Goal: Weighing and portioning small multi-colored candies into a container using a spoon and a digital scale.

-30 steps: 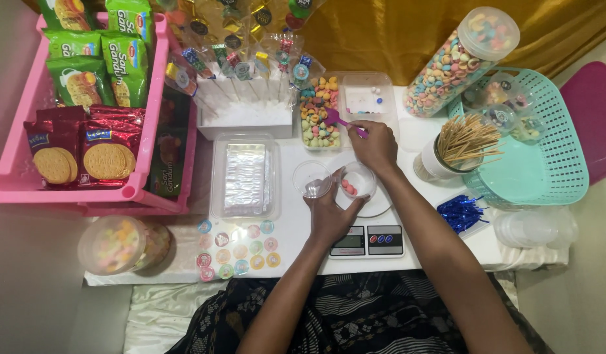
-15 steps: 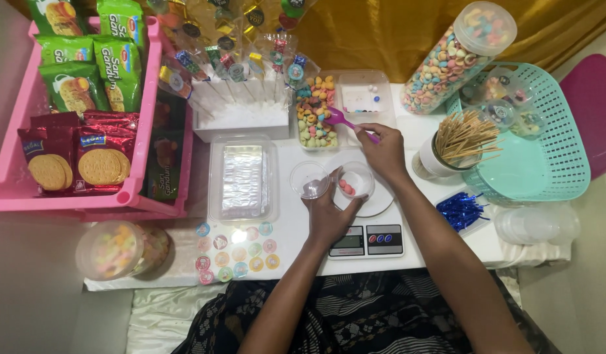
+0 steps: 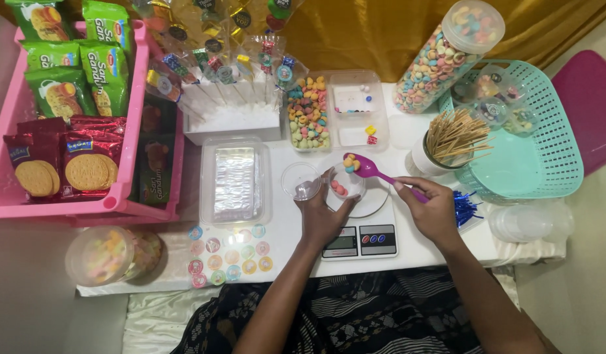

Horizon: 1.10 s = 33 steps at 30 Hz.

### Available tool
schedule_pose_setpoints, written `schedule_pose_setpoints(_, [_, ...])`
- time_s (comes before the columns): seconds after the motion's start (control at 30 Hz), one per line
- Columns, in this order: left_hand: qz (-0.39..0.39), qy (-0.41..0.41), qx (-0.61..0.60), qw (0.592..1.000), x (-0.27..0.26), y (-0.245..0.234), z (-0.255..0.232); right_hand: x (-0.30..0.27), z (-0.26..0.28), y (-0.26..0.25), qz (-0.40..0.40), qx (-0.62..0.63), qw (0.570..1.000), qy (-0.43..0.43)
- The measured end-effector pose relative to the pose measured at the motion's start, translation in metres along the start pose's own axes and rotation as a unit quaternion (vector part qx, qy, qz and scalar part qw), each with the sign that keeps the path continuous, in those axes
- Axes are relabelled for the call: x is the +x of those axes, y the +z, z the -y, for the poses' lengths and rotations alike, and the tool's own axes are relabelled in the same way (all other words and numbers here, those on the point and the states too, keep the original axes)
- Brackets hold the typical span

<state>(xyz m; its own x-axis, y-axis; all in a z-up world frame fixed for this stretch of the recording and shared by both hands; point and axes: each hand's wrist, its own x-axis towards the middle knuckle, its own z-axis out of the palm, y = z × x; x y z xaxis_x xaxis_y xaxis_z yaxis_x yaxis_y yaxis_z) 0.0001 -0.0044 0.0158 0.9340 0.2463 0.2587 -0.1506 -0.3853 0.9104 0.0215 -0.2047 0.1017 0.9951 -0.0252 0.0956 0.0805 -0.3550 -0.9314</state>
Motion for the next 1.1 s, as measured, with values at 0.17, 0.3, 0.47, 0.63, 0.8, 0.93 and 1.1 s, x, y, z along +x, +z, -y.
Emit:
schedule_pose_setpoints(0.17, [0.013,0.006,0.000,1.000,-0.004,-0.002,0.002,-0.017,-0.014,-0.001,-0.011,-0.047,0.999,-0.005])
schedule_pose_setpoints(0.3, [0.000,0.008,0.000,1.000,0.002,0.001,0.003,-0.019,-0.014,0.007,-0.046,-0.155,0.984,-0.080])
schedule_pose_setpoints(0.47, [-0.001,0.011,0.008,1.000,0.000,0.001,0.001,-0.031,0.004,0.016,-0.052,-0.288,0.932,-0.213])
schedule_pose_setpoints(0.63, [-0.002,0.019,0.017,1.000,-0.001,0.007,0.014,-0.036,0.015,0.018,-0.046,-0.337,0.888,-0.309])
schedule_pose_setpoints(0.8, [0.000,0.019,0.012,1.000,-0.002,0.002,0.007,-0.035,0.017,0.012,-0.050,-0.336,0.886,-0.315])
schedule_pose_setpoints(0.93, [-0.005,0.018,0.006,1.000,-0.002,0.001,0.003,-0.034,0.012,0.012,-0.038,-0.305,0.904,-0.297])
schedule_pose_setpoints(1.1, [-0.006,0.017,0.002,1.000,-0.001,-0.001,0.001,-0.034,0.008,0.009,-0.035,-0.307,0.901,-0.305])
